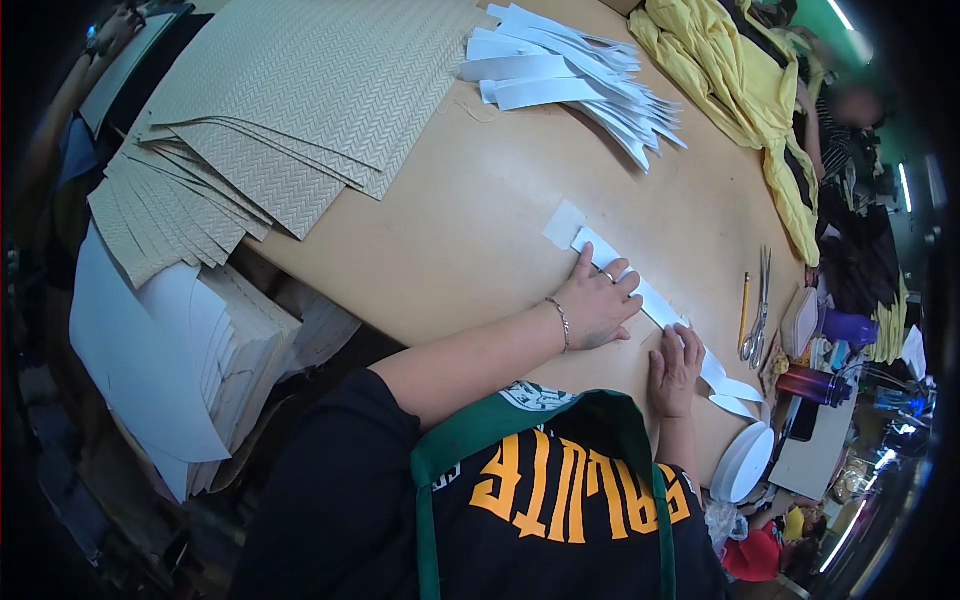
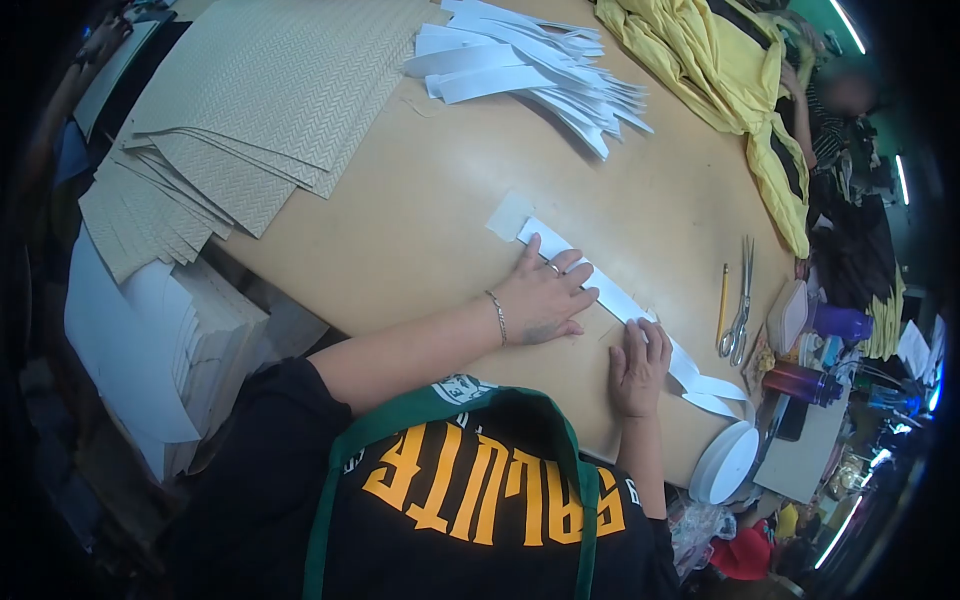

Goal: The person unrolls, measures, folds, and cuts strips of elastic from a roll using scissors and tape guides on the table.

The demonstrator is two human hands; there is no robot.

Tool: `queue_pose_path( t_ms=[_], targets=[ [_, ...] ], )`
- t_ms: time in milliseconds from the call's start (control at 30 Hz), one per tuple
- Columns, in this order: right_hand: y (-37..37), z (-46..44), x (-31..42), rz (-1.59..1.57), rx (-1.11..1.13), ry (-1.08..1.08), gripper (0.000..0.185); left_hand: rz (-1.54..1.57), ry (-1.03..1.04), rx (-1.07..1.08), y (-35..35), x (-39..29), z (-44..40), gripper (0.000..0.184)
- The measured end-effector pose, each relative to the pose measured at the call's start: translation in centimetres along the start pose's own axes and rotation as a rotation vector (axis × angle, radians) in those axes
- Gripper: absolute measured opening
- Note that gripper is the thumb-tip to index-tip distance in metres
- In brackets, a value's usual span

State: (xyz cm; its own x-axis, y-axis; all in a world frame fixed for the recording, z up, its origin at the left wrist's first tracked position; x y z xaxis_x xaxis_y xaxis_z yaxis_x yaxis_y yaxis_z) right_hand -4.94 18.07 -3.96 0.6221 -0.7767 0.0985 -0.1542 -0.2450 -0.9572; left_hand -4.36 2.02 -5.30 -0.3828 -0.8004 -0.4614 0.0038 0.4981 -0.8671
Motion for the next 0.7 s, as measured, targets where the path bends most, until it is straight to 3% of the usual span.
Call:
queue_pose_path(
  t_ms=[500, 700],
  targets=[
    [-0.5, -0.3, 0.6, 0.003, -0.015, 0.010, 0.042, 0.034, -0.024, -0.042, -0.4, 0.2, -0.1, 0.046],
    [-1.0, -0.3, 0.4, -0.003, -0.067, 0.070, 0.043, -0.119, -0.049, 0.109, -0.5, -0.4, -0.5, 0.057]
  ],
)
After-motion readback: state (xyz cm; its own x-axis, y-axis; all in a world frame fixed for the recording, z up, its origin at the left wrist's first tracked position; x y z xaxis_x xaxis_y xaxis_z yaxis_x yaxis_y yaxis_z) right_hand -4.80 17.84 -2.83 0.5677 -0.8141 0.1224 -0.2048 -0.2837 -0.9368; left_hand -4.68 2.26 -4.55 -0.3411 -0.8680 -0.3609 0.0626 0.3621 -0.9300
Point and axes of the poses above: each hand's wrist, its own z-axis away from the middle knuckle, its own y-axis out of the palm, x = y × z, the point moved 9 cm from there along -z, towards the middle knuckle, and after that the axes turned 7 degrees about -x, right-handed, at the moved point
